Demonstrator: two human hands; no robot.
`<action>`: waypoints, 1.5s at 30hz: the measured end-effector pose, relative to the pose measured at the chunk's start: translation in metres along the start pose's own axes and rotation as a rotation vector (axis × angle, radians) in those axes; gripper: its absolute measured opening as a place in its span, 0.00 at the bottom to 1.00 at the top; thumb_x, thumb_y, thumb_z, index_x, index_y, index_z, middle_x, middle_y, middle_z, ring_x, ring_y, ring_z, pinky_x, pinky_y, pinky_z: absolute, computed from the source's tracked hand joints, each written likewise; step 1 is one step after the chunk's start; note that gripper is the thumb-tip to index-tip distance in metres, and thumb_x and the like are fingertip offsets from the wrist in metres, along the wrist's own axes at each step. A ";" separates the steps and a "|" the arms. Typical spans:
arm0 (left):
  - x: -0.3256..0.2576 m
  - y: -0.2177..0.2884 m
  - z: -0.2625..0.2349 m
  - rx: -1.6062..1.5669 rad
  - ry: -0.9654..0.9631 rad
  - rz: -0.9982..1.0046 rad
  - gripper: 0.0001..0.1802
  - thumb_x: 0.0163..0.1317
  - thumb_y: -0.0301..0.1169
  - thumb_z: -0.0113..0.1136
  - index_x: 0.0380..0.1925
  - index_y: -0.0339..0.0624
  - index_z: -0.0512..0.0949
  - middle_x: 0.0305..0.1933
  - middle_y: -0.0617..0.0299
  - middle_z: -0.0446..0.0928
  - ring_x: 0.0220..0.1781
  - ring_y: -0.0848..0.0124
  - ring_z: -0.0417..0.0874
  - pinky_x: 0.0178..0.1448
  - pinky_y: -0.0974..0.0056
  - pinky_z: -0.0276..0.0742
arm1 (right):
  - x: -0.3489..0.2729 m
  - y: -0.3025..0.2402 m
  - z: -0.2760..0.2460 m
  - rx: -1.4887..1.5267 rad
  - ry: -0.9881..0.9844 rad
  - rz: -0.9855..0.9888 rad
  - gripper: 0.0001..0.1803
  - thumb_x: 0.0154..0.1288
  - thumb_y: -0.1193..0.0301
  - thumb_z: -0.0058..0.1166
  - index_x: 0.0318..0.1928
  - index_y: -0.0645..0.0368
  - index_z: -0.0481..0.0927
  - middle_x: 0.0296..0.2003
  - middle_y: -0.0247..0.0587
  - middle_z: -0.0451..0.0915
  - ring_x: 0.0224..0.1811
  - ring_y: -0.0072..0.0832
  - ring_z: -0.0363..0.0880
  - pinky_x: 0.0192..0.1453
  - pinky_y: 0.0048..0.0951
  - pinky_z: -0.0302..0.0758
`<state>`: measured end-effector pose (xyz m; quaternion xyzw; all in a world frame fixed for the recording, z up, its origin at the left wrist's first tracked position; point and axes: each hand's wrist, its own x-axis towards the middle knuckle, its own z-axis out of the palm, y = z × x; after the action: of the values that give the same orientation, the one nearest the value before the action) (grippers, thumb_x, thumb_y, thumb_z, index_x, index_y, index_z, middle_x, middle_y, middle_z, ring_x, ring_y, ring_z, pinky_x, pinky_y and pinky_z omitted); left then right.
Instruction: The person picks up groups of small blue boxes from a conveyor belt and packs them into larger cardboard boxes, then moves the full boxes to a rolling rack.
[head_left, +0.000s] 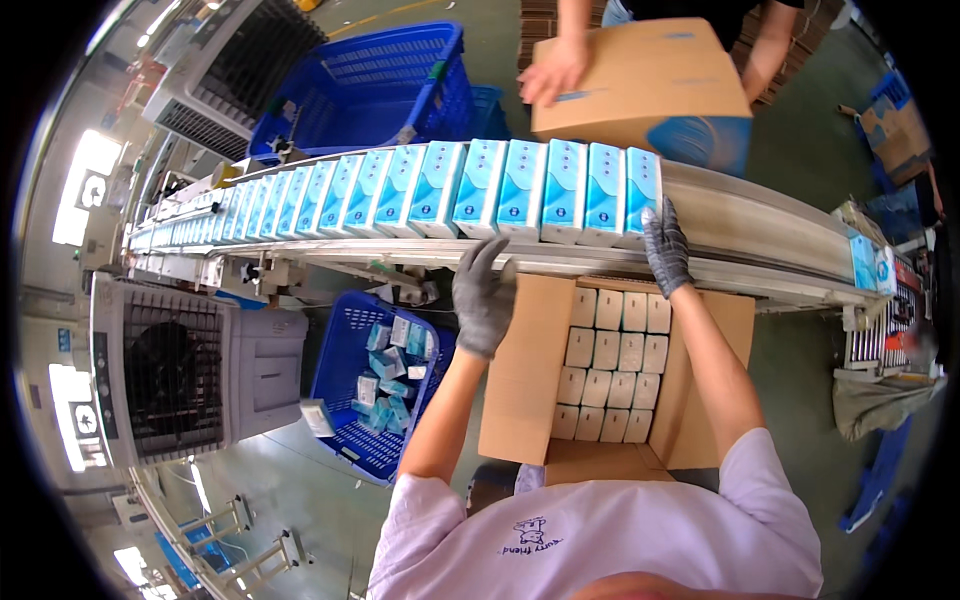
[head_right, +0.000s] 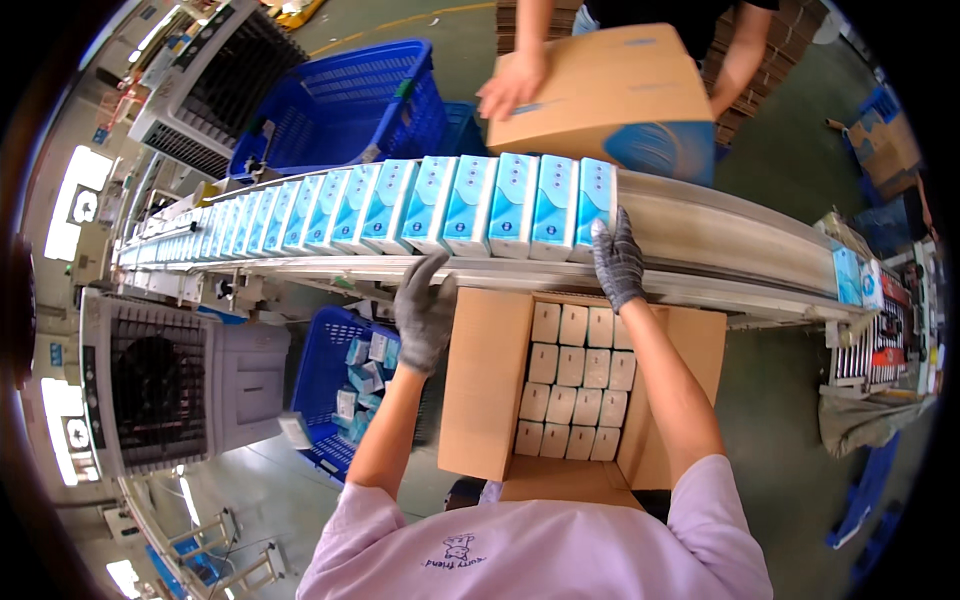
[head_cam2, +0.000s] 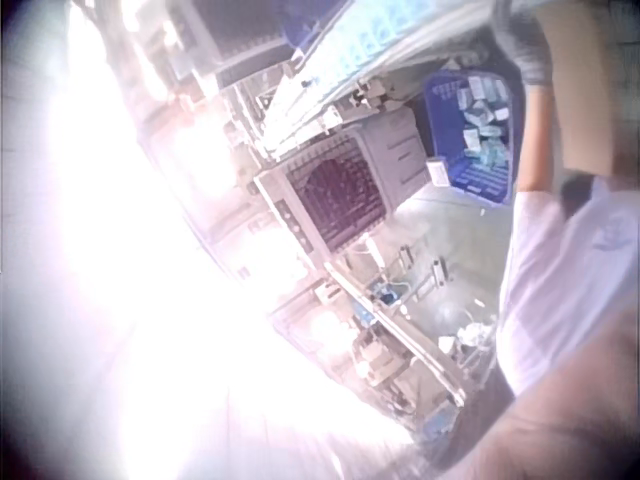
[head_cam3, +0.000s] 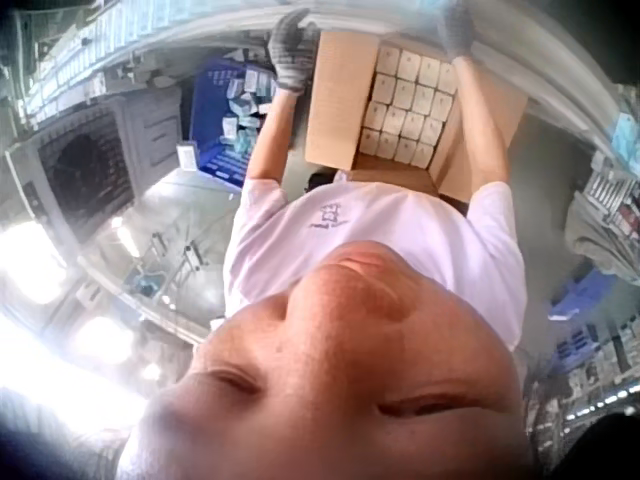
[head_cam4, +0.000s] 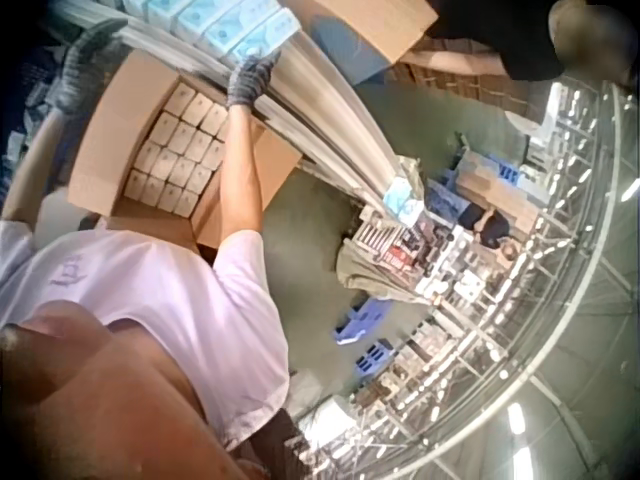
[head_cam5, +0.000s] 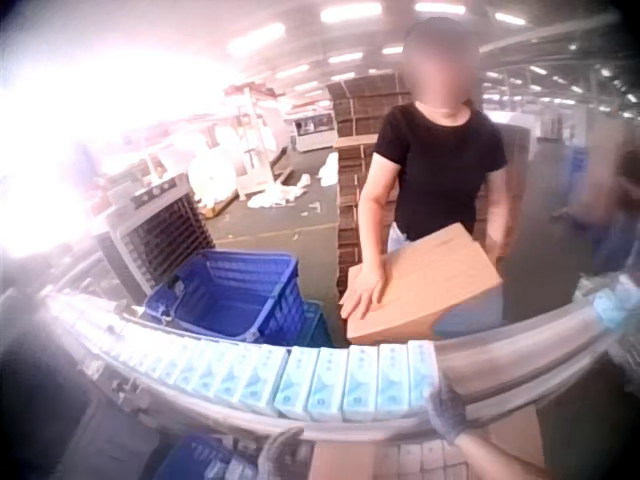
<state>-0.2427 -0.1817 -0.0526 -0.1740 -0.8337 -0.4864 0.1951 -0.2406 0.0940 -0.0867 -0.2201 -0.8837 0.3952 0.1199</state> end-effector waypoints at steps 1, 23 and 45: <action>0.017 0.012 0.012 0.144 -0.078 0.074 0.19 0.50 0.28 0.59 0.44 0.38 0.72 0.47 0.51 0.70 0.49 0.54 0.71 0.52 0.58 0.68 | 0.001 0.000 -0.005 0.004 -0.019 0.050 0.40 0.60 0.42 0.36 0.62 0.60 0.54 0.53 0.60 0.67 0.55 0.49 0.66 0.58 0.40 0.62; 0.106 0.028 -0.007 -0.833 -0.068 -0.586 0.35 0.42 0.44 0.70 0.46 0.33 0.68 0.40 0.51 0.76 0.40 0.65 0.78 0.42 0.64 0.76 | -0.010 -0.108 -0.065 0.475 -0.030 -0.227 0.28 0.61 0.56 0.48 0.57 0.58 0.61 0.48 0.41 0.69 0.47 0.28 0.69 0.51 0.27 0.68; 0.114 -0.027 0.064 -1.023 -0.346 -0.886 0.51 0.42 0.72 0.46 0.56 0.43 0.63 0.57 0.52 0.66 0.57 0.61 0.68 0.60 0.57 0.65 | 0.060 -0.009 -0.012 1.329 -0.267 0.167 0.28 0.63 0.49 0.39 0.55 0.57 0.66 0.49 0.40 0.72 0.51 0.32 0.69 0.55 0.31 0.69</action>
<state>-0.3641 -0.1263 -0.0448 0.0374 -0.5116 -0.8169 -0.2637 -0.2910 0.1253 -0.0693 -0.1164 -0.4407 0.8857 0.0886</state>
